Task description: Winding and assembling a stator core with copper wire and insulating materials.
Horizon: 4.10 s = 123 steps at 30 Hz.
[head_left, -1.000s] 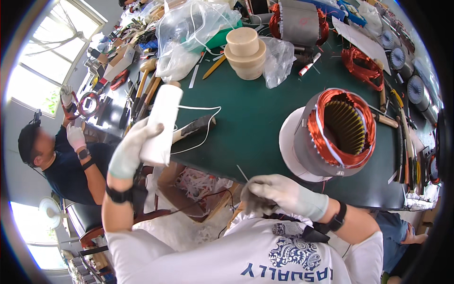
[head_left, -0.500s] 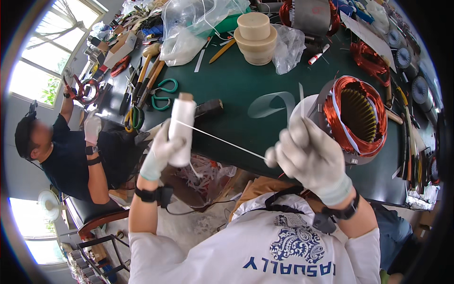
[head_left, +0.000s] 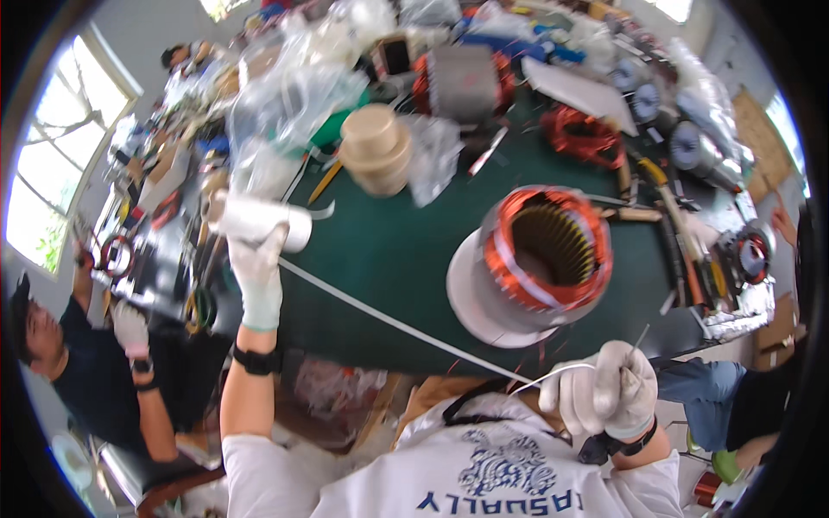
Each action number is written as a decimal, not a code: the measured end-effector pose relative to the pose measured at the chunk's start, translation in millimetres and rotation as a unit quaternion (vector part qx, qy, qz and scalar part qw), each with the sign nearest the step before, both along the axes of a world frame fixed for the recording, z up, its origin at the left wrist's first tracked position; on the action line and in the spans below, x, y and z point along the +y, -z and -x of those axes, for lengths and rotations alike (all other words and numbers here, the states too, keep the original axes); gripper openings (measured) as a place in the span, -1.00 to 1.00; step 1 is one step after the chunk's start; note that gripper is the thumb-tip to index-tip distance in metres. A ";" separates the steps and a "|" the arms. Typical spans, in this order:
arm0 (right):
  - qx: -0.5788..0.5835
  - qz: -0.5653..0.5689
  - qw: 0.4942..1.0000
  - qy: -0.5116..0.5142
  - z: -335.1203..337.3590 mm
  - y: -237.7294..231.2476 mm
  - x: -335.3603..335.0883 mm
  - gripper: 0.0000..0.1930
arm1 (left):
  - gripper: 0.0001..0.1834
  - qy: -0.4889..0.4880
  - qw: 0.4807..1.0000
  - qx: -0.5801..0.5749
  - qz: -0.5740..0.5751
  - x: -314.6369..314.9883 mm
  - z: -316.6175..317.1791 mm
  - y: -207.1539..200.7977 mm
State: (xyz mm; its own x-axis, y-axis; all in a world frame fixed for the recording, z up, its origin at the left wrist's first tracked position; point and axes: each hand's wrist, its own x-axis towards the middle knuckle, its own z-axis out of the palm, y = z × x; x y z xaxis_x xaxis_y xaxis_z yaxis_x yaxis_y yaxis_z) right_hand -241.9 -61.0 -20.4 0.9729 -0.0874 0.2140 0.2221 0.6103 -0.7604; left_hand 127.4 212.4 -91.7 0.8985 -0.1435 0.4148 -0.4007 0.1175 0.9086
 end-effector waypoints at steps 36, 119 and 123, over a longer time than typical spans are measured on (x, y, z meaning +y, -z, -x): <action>-0.052 0.261 0.963 0.052 -32.4 -19.7 14.5 -0.72 | -0.80 0.435 0.849 -0.153 -0.259 -90.6 229.2 -73.3; -0.022 0.466 0.860 0.206 -76.5 16.8 60.0 -0.84 | -0.71 0.070 0.959 -0.184 -0.203 -40.8 223.4 -61.5; -0.013 0.498 0.844 0.199 -75.6 13.6 62.2 -0.89 | -0.69 0.088 0.949 -0.215 -0.211 -37.4 218.0 -59.0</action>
State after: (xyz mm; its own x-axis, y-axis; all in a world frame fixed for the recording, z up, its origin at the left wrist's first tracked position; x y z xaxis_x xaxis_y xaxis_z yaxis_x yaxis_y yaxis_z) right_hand -166.3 1.2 -34.0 0.9023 -0.1708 0.3959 0.2842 -0.4550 -0.8439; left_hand -90.5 175.0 -32.7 0.6061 -0.5112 0.6094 -0.7528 -0.1212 0.6470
